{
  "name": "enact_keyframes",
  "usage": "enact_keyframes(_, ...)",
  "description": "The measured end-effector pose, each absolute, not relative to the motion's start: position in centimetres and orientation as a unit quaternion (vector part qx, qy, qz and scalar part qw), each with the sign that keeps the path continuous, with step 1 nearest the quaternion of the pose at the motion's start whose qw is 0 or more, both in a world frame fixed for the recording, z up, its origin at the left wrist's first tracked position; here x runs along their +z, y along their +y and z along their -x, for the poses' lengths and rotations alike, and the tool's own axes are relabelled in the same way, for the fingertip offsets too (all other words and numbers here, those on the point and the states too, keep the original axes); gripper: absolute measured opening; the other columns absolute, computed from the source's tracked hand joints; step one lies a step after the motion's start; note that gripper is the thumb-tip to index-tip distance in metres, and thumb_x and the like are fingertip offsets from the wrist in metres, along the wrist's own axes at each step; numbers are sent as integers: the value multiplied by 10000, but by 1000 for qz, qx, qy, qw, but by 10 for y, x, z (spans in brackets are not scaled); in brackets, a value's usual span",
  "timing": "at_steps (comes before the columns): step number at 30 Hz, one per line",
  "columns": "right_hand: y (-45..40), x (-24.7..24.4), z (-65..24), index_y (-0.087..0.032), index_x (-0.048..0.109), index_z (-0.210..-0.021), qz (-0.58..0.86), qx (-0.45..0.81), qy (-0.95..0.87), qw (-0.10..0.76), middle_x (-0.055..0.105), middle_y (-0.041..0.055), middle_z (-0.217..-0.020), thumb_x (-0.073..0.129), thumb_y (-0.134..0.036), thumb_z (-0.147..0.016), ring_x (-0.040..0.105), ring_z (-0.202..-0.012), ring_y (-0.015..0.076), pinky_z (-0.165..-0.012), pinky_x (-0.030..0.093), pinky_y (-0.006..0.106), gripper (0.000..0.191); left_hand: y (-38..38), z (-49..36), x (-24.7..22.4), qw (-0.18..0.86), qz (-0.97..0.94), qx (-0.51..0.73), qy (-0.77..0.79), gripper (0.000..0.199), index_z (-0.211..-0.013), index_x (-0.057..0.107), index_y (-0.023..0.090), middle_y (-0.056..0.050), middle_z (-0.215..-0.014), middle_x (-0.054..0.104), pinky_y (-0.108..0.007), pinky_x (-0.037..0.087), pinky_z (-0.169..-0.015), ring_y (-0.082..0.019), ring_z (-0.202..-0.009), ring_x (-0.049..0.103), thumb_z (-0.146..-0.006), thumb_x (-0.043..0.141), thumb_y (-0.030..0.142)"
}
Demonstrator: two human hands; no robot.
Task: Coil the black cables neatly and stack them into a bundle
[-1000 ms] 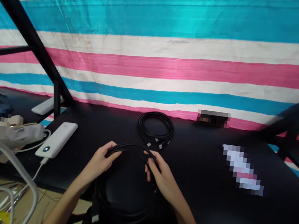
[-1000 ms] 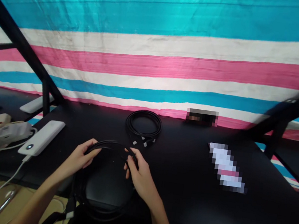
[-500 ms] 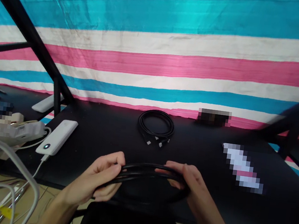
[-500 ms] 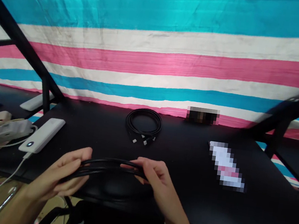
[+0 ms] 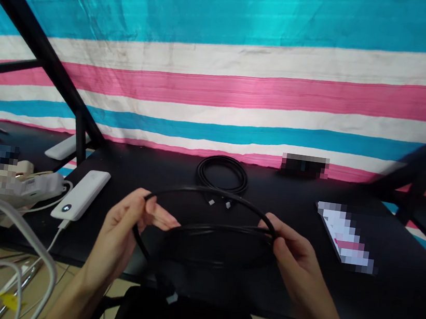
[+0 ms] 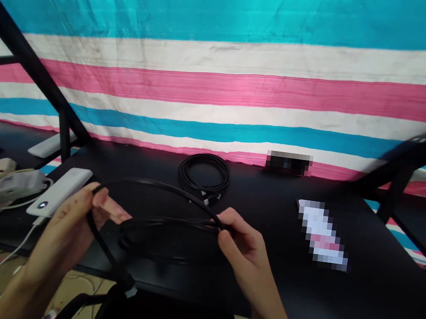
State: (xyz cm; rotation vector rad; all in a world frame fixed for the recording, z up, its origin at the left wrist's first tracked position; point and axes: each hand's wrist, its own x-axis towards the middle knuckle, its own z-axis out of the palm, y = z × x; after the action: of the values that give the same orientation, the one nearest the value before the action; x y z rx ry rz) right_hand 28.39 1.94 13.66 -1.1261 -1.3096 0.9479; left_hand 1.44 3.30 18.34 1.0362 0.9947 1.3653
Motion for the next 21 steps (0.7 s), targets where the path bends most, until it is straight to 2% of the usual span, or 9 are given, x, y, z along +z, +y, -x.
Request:
enact_keyframes(2, 23, 134, -288, -276, 719, -873, 501, 377, -524, 577, 637, 34, -778, 722, -498, -729, 564, -669, 158, -566, 469, 259, 265, 38, -8, 186, 531, -398, 624, 411, 322, -691, 575, 191, 16, -594, 638, -203, 506, -531, -127, -566, 626, -775, 674, 487)
enact_keyframes(5, 27, 131, -299, -244, 675, -809, 532, 347, -443, 633, 617, 45, -807, 737, -510, -700, 555, -702, 158, -576, 469, 273, 295, 46, 3, 187, 529, -329, 673, 399, 244, -707, 548, 185, 62, -546, 527, -151, 405, -376, -67, -424, 506, -819, 658, 371)
enact_keyframes(7, 29, 133, -309, -222, 612, -710, 530, 336, -395, 671, 554, 31, -777, 737, -500, -700, 489, -633, 125, -522, 427, 263, 305, 51, 12, 185, 530, -291, 692, 394, 186, -748, 545, 179, 78, -542, 472, -144, 348, -327, -41, -359, 406, -879, 584, 305)
enact_keyframes(10, 29, 139, -330, -211, 553, -651, 520, 319, -330, 721, 411, -8, -700, 769, -481, -665, 353, -541, 84, -451, 312, 269, 347, 55, 26, 180, 518, -253, 718, 390, 208, -774, 539, 170, 93, -526, 414, -140, 335, -319, -27, -315, 313, -948, 462, 254)
enact_keyframes(13, 26, 143, -358, -232, 562, -677, 535, 285, -266, 750, 312, -43, -634, 788, -490, -630, 275, -497, 79, -442, 187, 322, 346, 59, 40, 176, 502, -246, 729, 394, 233, -759, 521, 175, 98, -510, 383, -150, 312, -298, -30, -293, 284, -962, 428, 243)
enact_keyframes(16, 23, 142, -386, -254, 575, -682, 561, 243, -232, 756, 257, -59, -594, 771, -474, -637, 199, -465, 79, -505, 55, 382, 298, 63, 49, 175, 485, -252, 730, 410, 213, -780, 522, 183, 98, -521, 383, -154, 300, -297, -27, -300, 295, -956, 455, 282)
enact_keyframes(21, 18, 134, -421, -295, 576, -640, 577, 196, -165, 776, 227, -60, -563, 744, -398, -584, 143, -445, 80, -588, -19, 397, 205, 74, 53, 174, 503, -207, 727, 420, 298, -789, 523, 162, 91, -516, 417, -147, 294, -311, -21, -324, 323, -998, 343, 274)
